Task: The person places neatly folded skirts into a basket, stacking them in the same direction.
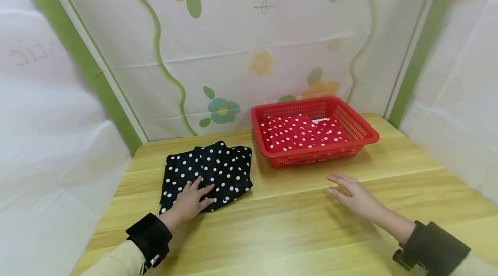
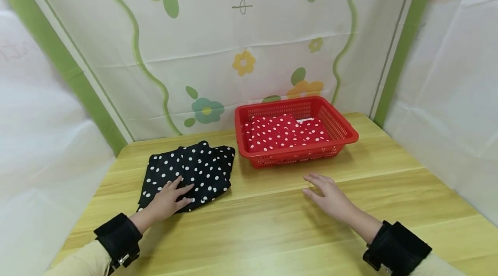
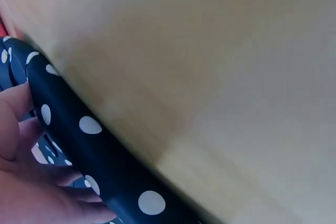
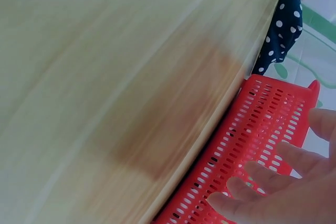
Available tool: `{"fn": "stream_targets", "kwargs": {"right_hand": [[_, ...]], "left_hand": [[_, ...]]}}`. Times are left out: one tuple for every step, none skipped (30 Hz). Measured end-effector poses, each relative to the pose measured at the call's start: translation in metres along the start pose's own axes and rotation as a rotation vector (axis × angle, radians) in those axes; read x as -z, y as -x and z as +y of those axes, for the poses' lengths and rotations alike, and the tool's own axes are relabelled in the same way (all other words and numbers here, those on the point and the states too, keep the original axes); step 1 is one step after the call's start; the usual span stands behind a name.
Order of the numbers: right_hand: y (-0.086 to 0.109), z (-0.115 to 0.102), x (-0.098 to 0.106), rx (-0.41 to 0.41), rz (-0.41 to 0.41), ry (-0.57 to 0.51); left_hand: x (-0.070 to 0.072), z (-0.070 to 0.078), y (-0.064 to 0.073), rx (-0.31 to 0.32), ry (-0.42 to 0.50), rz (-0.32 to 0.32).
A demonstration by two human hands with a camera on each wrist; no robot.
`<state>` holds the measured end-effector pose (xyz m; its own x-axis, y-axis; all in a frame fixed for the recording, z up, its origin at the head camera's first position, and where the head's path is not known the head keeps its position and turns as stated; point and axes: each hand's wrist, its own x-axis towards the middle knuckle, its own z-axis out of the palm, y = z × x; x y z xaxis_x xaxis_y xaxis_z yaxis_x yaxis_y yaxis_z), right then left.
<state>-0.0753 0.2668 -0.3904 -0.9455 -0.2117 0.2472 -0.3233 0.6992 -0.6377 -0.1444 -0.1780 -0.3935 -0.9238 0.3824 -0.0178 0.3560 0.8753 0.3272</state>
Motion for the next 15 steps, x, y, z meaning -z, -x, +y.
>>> {"fn": "stream_targets", "kwargs": {"right_hand": [[0.0, -0.001, 0.0, -0.002, -0.003, -0.001], [-0.001, -0.002, -0.001, -0.005, -0.006, -0.004], [-0.001, -0.002, -0.001, -0.005, -0.008, -0.007], [-0.002, -0.003, -0.002, -0.005, -0.011, -0.009], [-0.002, -0.004, -0.003, -0.006, -0.013, -0.012], [-0.003, -0.005, -0.004, -0.006, -0.015, -0.016], [-0.003, -0.006, -0.005, -0.003, -0.016, -0.019], [-0.004, -0.006, -0.006, -0.001, -0.017, -0.023], [-0.004, -0.007, -0.007, 0.003, -0.017, -0.024], [-0.004, -0.007, -0.007, 0.003, -0.015, -0.024], [-0.004, -0.007, -0.007, 0.004, -0.014, -0.027], [-0.004, -0.007, -0.007, 0.007, -0.011, -0.028], [-0.004, -0.007, -0.007, 0.011, -0.01, -0.028], [-0.003, -0.007, -0.007, 0.012, -0.01, -0.03], [-0.003, -0.006, -0.007, 0.011, -0.01, -0.032]], "left_hand": [[-0.001, 0.002, 0.003, -0.007, -0.002, 0.012], [-0.002, 0.003, 0.006, -0.012, -0.002, 0.023], [-0.003, 0.005, 0.008, -0.019, -0.005, 0.037], [-0.004, 0.006, 0.01, -0.024, -0.012, 0.048], [-0.005, 0.007, 0.012, -0.025, -0.019, 0.056], [-0.006, 0.008, 0.014, -0.025, -0.027, 0.062], [-0.006, 0.009, 0.016, -0.022, -0.034, 0.063], [-0.007, 0.01, 0.017, -0.021, -0.046, 0.065], [-0.007, 0.011, 0.019, -0.02, -0.056, 0.065], [-0.007, 0.012, 0.02, -0.019, -0.064, 0.063], [-0.007, 0.014, 0.021, -0.018, -0.071, 0.06], [-0.007, 0.015, 0.022, -0.019, -0.078, 0.055], [-0.007, 0.017, 0.024, -0.019, -0.083, 0.051], [-0.007, 0.019, 0.025, -0.021, -0.088, 0.046], [-0.007, 0.021, 0.027, -0.022, -0.091, 0.039]]}}
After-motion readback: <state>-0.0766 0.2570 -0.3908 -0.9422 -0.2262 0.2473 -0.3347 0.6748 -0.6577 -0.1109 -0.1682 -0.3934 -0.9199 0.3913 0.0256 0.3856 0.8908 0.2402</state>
